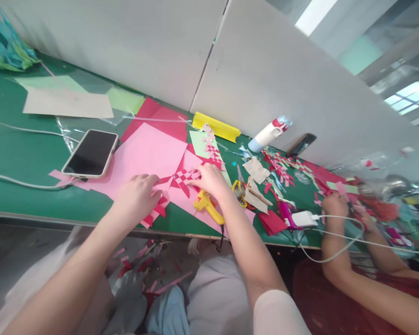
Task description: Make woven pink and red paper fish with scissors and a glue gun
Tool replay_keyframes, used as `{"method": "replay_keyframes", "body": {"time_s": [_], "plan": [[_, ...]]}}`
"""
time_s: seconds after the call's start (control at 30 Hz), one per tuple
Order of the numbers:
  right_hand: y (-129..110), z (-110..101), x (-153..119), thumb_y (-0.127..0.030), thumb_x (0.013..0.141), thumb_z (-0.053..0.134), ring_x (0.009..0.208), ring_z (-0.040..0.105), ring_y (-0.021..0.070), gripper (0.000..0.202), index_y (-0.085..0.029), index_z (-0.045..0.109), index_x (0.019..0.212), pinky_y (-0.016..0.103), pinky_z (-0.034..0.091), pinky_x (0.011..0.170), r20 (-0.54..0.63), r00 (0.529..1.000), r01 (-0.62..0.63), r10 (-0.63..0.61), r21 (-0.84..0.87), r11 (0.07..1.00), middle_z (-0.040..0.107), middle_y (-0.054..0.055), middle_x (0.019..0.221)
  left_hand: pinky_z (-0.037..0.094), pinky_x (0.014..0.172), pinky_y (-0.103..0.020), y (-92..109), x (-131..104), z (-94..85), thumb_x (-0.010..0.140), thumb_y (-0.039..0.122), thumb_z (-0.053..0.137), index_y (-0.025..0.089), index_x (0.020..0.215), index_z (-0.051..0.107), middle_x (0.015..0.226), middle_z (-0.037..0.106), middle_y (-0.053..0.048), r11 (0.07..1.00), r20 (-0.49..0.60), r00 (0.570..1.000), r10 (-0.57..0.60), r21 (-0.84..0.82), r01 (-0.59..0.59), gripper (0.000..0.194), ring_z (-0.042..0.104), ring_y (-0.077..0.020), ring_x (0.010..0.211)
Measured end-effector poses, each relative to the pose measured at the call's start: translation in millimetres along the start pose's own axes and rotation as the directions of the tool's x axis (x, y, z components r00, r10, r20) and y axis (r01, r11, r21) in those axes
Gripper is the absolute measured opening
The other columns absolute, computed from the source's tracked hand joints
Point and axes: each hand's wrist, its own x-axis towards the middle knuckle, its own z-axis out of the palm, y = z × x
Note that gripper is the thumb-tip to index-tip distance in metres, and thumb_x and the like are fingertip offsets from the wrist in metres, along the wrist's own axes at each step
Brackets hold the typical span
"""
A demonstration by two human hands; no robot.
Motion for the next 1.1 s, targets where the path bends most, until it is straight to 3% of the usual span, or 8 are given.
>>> {"method": "replay_keyframes", "body": {"time_s": [0.13, 0.23, 0.47, 0.63, 0.77, 0.93, 1.0, 1.1], "plan": [[1.6, 13.8, 8.7, -0.055, 0.070, 0.077, 0.106, 0.057, 0.0305, 0.056, -0.016, 0.070, 0.109, 0.039, 0.045, 0.089, 0.015, 0.999, 0.039, -0.039, -0.033, 0.999, 0.064, 0.016, 0.108, 0.049, 0.083, -0.039, -1.7, 2.2, -1.4, 0.085, 0.028, 0.049, 0.013, 0.108, 0.065, 0.103, 0.070, -0.013, 1.000, 0.000, 1.000, -0.006, -0.006, 0.006, 0.032, 0.063, -0.0291, 0.098], [0.7, 18.4, 13.6, -0.055, 0.069, 0.077, 0.105, 0.057, 0.0307, 0.051, -0.014, 0.071, 0.099, 0.040, 0.045, 0.088, 0.013, 0.997, 0.070, -0.069, -0.048, 0.996, 0.065, 0.016, 0.105, 0.050, 0.083, -0.039, -7.5, 3.1, -7.3, 0.085, 0.030, 0.048, 0.014, 0.110, 0.064, 0.109, 0.070, -0.013, 0.998, -0.007, 0.999, -0.044, -0.044, 0.043, 0.034, 0.064, -0.0290, 0.100], [-7.3, 9.0, 17.2, -0.049, 0.066, 0.081, 0.104, 0.055, 0.0316, 0.040, -0.015, 0.069, 0.083, 0.042, 0.043, 0.090, 0.022, 0.995, 0.100, -0.098, -0.082, 0.992, 0.065, 0.013, 0.090, 0.050, 0.084, -0.043, -20.3, 7.0, -20.0, 0.086, 0.031, 0.045, 0.015, 0.110, 0.066, 0.109, 0.071, -0.012, 0.990, -0.113, 0.984, -0.141, -0.046, 0.137, 0.035, 0.065, -0.0308, 0.101], [-5.3, 1.4, 19.3, -0.036, 0.075, 0.077, 0.111, 0.051, 0.0306, 0.022, -0.017, 0.072, 0.087, 0.042, 0.041, 0.094, 0.015, 0.997, 0.082, -0.082, -0.001, 0.997, 0.062, 0.013, 0.102, 0.051, 0.086, -0.043, -15.2, 11.5, -10.7, 0.085, 0.028, 0.045, 0.015, 0.108, 0.066, 0.110, 0.071, -0.013, 0.992, -0.095, 0.991, -0.098, -0.093, 0.089, 0.034, 0.065, -0.0298, 0.101], [-1.7, -4.2, 20.2, -0.027, 0.080, 0.072, 0.102, 0.056, 0.0250, 0.008, -0.019, 0.073, 0.082, 0.039, 0.041, 0.094, -0.012, 0.990, 0.140, -0.140, 0.094, 0.986, 0.064, 0.009, 0.094, 0.050, 0.090, -0.042, -8.6, 16.5, 2.0, 0.085, 0.027, 0.046, 0.015, 0.108, 0.065, 0.111, 0.070, -0.013, 0.988, -0.076, 0.996, -0.055, -0.151, 0.043, 0.032, 0.064, -0.0289, 0.105], [-11.9, -15.2, 12.6, -0.027, 0.078, 0.074, 0.095, 0.057, 0.0232, 0.007, -0.020, 0.075, 0.080, 0.039, 0.042, 0.091, -0.091, 0.984, 0.170, -0.155, 0.204, 0.964, 0.063, 0.006, 0.089, 0.045, 0.097, -0.040, 3.0, 26.4, 19.7, 0.084, 0.045, 0.057, 0.014, 0.124, 0.056, 0.127, 0.062, -0.015, 0.933, -0.130, 0.990, -0.060, -0.360, 0.009, 0.051, 0.056, -0.0290, 0.120], [-19.4, -22.9, 5.0, -0.027, 0.078, 0.074, 0.097, 0.056, 0.0235, 0.007, -0.020, 0.075, 0.079, 0.039, 0.042, 0.093, -0.106, 0.979, 0.196, -0.175, 0.232, 0.953, 0.063, 0.007, 0.090, 0.049, 0.085, -0.036, 7.0, 28.8, 21.5, 0.078, 0.048, 0.064, 0.016, 0.120, 0.058, 0.118, 0.066, -0.012, 0.884, -0.116, 0.990, -0.084, -0.468, 0.020, 0.053, 0.062, -0.0260, 0.106], [-24.8, -35.9, -11.4, -0.026, 0.082, 0.070, 0.102, 0.056, 0.0238, 0.009, -0.019, 0.075, 0.082, 0.038, 0.043, 0.094, -0.148, 0.968, 0.240, -0.203, 0.304, 0.922, 0.064, 0.007, 0.093, 0.042, 0.054, -0.027, 9.0, 27.1, 13.3, 0.072, 0.049, 0.070, 0.017, 0.085, 0.065, 0.072, 0.065, -0.002, 0.785, 0.012, 0.990, -0.141, -0.607, 0.119, 0.034, 0.060, -0.0168, 0.064]]}}
